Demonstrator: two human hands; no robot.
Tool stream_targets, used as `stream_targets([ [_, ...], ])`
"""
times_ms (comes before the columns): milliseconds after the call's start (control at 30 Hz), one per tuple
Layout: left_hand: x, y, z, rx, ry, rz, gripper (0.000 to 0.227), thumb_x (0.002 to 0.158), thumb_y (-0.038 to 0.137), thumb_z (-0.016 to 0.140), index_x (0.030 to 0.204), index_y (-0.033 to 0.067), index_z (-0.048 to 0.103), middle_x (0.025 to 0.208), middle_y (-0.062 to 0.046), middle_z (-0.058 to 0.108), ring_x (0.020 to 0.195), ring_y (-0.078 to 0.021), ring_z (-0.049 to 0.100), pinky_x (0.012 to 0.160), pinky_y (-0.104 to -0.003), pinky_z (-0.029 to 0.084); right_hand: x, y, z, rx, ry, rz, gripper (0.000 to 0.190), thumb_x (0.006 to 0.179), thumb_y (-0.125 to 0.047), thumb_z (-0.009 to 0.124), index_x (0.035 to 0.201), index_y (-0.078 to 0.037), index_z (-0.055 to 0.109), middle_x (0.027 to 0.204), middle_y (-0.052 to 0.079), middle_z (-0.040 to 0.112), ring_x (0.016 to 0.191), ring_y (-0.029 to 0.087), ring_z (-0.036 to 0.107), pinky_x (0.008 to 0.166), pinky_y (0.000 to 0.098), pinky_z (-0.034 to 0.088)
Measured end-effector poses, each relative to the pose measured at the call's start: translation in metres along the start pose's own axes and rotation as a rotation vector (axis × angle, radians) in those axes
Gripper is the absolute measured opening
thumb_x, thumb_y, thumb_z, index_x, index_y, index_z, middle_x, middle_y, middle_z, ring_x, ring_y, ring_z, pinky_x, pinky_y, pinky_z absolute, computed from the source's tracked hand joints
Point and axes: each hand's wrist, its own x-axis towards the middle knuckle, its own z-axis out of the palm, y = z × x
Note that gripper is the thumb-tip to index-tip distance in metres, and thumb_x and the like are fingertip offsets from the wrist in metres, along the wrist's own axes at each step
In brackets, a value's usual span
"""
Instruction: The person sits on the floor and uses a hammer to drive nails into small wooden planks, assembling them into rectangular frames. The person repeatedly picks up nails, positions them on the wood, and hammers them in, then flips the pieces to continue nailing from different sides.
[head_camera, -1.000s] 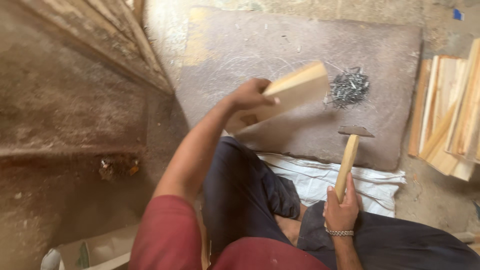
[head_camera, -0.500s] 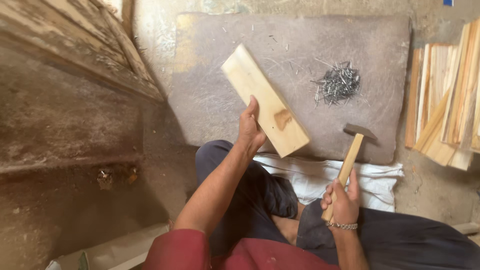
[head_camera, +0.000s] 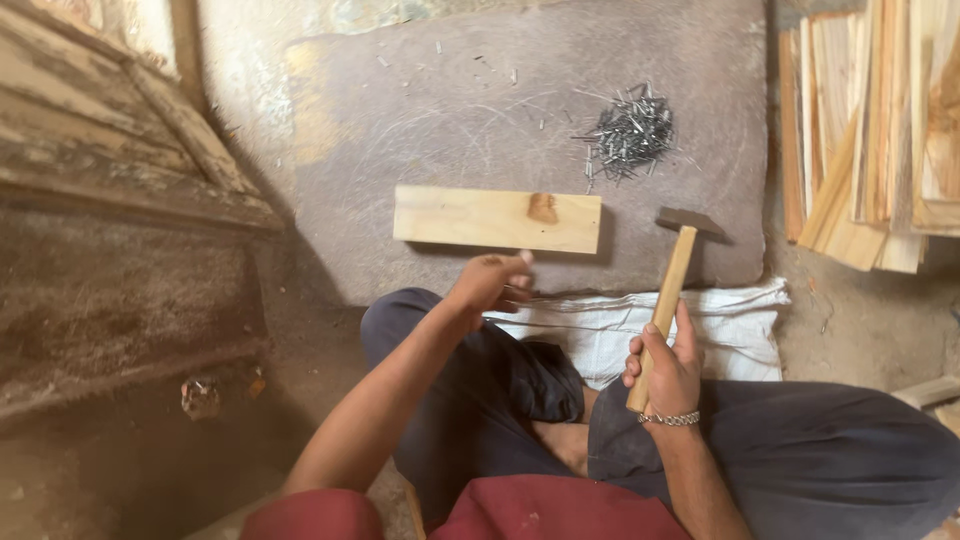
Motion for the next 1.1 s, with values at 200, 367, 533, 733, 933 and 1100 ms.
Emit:
stream_targets([
  [200,0.005,0.066,-0.005,1.406,0.425,1.070,0.097,0.051,0.051,0.084,0.130,0.0022,0.056,0.118,-0.018,0.064,0.111,-0.0351,0.059,0.098,-0.048,0.046,0.000,-0.006,0.002,0.008,-0.017,-0.017,0.069,0.100,-0.013,0.054,0.164,-0.016,0.027,0.078,0.005,0.056,0.052,0.010,0.051,0.042,0.0256,0.045],
  [367,0.019,0.091,0.004,1.571,0.143,0.652,0.075,0.061,0.028,0.088,0.123,0.0077,0.052,0.120,-0.013,0.058,0.120,-0.0322,0.055,0.106,-0.044,0.043,-0.002,-0.009,0.000,0.045,0.005,-0.007,0.069,0.100,-0.013,0.054,0.164,-0.017,0.029,0.077,0.005,0.056,0.052,0.010,0.052,0.042,0.0258,0.045],
  [533,0.016,0.093,0.020,1.500,0.100,0.678,0.080,0.054,0.029,0.091,0.122,0.0084,0.052,0.116,-0.013,0.059,0.116,-0.0338,0.056,0.101,-0.046,0.045,0.003,-0.014,-0.001,0.124,0.069,-0.010,0.068,0.101,-0.013,0.053,0.164,-0.018,0.027,0.077,0.004,0.055,0.052,0.009,0.050,0.042,0.0259,0.045],
  [733,0.026,0.102,0.036,1.672,0.014,0.465,0.092,0.058,0.043,0.095,0.128,0.0051,0.048,0.121,-0.015,0.057,0.117,-0.0300,0.056,0.108,-0.045,0.044,0.008,-0.018,0.000,0.130,0.094,-0.013,0.067,0.100,-0.013,0.053,0.162,-0.016,0.030,0.076,0.005,0.054,0.049,0.011,0.049,0.041,0.0274,0.043],
  [933,0.092,0.132,0.067,1.133,0.131,0.463,0.058,0.078,0.042,0.082,0.122,0.0092,0.065,0.126,-0.011,0.068,0.113,-0.0256,0.068,0.098,-0.039,0.055,0.012,-0.017,0.000,0.121,0.093,-0.017,0.068,0.099,-0.012,0.055,0.162,-0.014,0.030,0.073,0.005,0.055,0.049,0.010,0.049,0.041,0.0275,0.044],
  [1100,0.135,0.133,0.114,1.072,0.272,0.426,0.023,0.086,0.031,0.078,0.101,0.0136,0.074,0.111,-0.009,0.071,0.101,-0.0272,0.071,0.091,-0.042,0.055,0.016,-0.015,-0.003,0.124,0.096,-0.043,0.071,0.097,-0.010,0.055,0.163,-0.014,0.028,0.072,0.005,0.055,0.048,0.011,0.050,0.040,0.0272,0.044],
])
